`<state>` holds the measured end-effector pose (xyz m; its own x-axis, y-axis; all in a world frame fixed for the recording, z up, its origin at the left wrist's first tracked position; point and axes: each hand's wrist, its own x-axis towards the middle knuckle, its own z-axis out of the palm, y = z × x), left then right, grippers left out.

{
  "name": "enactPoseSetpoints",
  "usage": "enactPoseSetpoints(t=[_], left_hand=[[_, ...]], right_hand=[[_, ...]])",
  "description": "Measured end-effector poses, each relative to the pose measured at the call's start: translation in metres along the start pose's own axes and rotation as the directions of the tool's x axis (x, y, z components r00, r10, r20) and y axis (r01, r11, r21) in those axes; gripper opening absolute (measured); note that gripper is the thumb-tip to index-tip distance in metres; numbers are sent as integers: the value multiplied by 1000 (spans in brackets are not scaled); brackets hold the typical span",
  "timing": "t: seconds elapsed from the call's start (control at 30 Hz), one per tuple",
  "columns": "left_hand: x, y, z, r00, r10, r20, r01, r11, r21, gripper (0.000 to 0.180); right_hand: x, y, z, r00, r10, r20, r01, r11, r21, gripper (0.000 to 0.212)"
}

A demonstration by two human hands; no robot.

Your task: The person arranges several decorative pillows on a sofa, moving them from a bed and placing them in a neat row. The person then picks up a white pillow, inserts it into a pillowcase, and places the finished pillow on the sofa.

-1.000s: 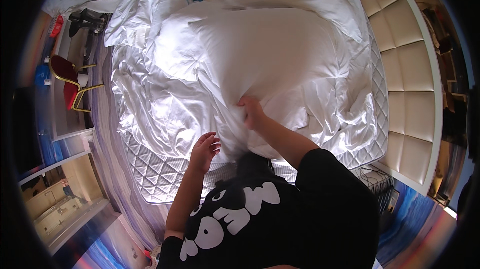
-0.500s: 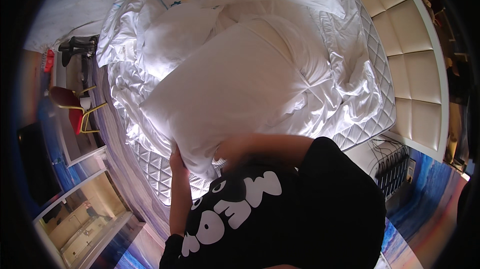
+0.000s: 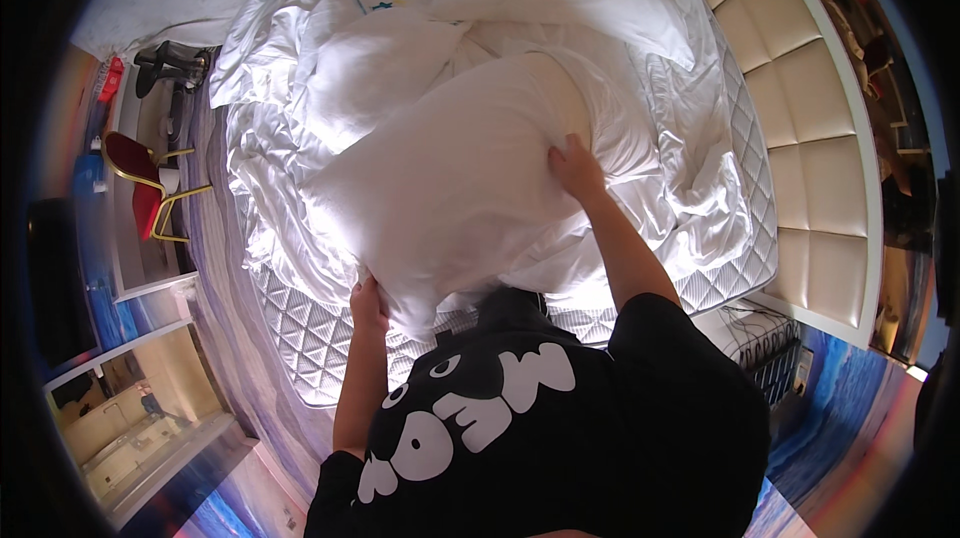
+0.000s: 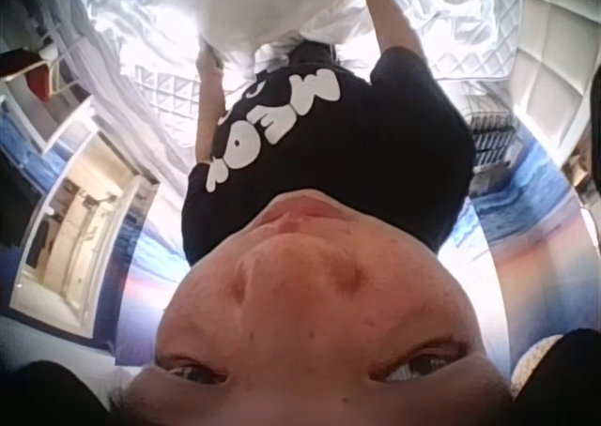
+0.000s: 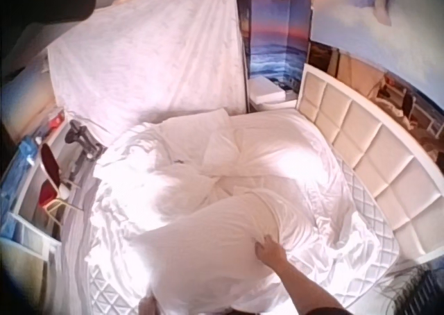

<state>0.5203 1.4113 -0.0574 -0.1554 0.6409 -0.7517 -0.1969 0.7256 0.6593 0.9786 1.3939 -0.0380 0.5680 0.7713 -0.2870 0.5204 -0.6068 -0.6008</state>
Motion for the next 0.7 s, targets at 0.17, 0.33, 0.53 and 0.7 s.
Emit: enactPoseSetpoints(t=[0.17, 0.33, 0.53, 0.7], left_hand=[[-44, 16, 8, 833, 549, 70, -436, 573, 693, 57], [-123, 55, 68, 320, 574, 754, -913, -26, 407, 62], [-152, 83, 83, 369, 346, 863, -824, -308, 476, 58], [-146, 53, 62, 274, 122, 954, -838, -456, 299, 6]], right_hand=[[-45, -56, 45, 916, -400, 16, 400, 914, -61, 34], [-144, -139, 57, 665, -692, 282, 666, 720, 197, 30], [-193, -161, 10, 470, -697, 542, 713, 662, 232, 18], [-197, -143, 4, 375, -659, 652, 763, 619, 187, 22]])
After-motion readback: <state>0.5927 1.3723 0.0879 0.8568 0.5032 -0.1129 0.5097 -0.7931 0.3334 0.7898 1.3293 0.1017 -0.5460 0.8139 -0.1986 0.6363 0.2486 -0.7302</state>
